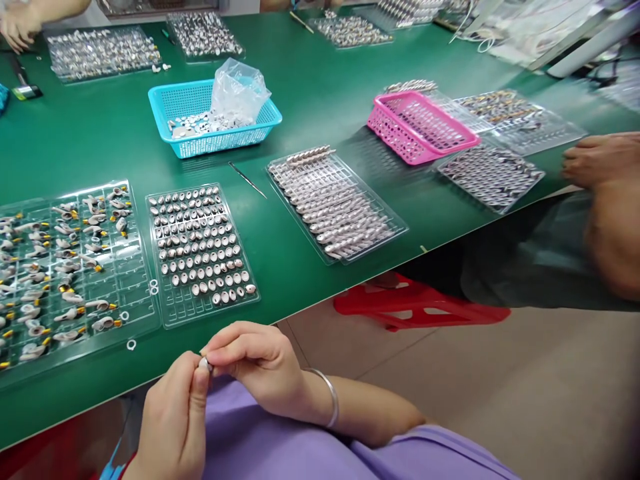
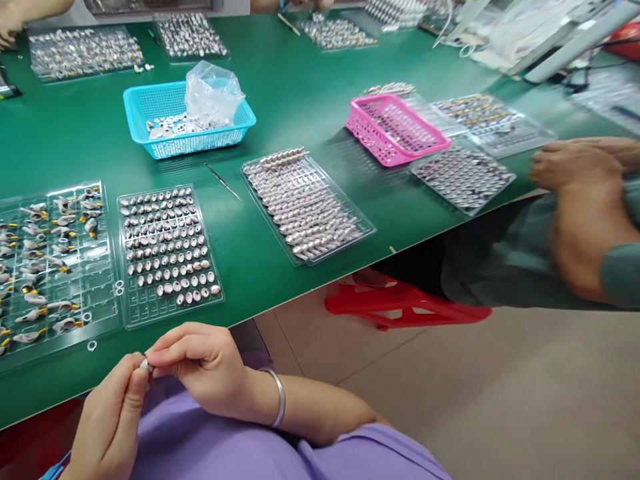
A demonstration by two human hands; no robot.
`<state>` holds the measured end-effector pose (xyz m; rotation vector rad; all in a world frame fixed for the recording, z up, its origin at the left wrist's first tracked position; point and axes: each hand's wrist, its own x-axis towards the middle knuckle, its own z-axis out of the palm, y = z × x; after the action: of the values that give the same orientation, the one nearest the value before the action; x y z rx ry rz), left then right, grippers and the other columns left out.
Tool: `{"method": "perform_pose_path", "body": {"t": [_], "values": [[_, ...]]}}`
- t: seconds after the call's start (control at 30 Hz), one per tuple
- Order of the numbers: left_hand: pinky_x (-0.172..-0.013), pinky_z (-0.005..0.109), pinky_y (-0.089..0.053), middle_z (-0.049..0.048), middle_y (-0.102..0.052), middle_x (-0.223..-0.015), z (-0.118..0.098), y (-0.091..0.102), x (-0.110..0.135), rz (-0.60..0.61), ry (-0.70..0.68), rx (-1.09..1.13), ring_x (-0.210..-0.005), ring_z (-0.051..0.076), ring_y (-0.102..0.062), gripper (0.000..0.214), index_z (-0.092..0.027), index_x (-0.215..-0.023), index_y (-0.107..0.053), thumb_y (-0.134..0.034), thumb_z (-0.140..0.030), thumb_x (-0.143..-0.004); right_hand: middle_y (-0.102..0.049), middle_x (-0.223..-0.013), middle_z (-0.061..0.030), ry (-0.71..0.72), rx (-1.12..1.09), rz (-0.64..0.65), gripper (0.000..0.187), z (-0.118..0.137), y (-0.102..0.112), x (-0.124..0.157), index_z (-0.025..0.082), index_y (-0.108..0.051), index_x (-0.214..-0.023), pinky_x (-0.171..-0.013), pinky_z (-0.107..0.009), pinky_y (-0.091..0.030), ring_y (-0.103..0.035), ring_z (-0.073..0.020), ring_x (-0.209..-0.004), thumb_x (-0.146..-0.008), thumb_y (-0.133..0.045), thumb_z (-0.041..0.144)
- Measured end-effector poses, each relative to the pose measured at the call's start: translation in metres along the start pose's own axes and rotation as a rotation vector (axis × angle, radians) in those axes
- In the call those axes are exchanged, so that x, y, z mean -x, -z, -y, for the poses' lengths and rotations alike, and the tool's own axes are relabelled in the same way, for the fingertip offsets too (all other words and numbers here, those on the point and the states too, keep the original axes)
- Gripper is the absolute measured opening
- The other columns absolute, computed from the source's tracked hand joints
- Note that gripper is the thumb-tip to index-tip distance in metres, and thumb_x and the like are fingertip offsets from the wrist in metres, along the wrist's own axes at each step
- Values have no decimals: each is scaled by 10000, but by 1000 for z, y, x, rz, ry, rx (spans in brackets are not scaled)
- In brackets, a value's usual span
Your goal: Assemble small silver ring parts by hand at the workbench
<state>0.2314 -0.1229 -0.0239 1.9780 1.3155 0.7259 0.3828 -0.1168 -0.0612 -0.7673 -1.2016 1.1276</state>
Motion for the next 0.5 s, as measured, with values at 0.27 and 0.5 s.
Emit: {"method": "perform_pose_path", "body": {"t": [0.27,0.5], "values": [[-452,208,-377,-45,-500,-568,0,1,0,82,165,140,-463,112,-432,359,-223,-672,-471,-361,-334,-995,-730,-920,-77,31,82,12,135,-3,1,4,160,-741,-881,-655,-205,-639,-720,-116,-716,-876,-618,106],[-475,197,-404,-46,-530,-588,3,1,0,55,62,51,-481,113,-487,300,-220,-725,-517,-377,-277,-983,-731,-876,-83,59,67,8,132,0,0,-4,137,-724,-819,-639,-202,-630,-711,-108,-680,-870,-612,87]]}}
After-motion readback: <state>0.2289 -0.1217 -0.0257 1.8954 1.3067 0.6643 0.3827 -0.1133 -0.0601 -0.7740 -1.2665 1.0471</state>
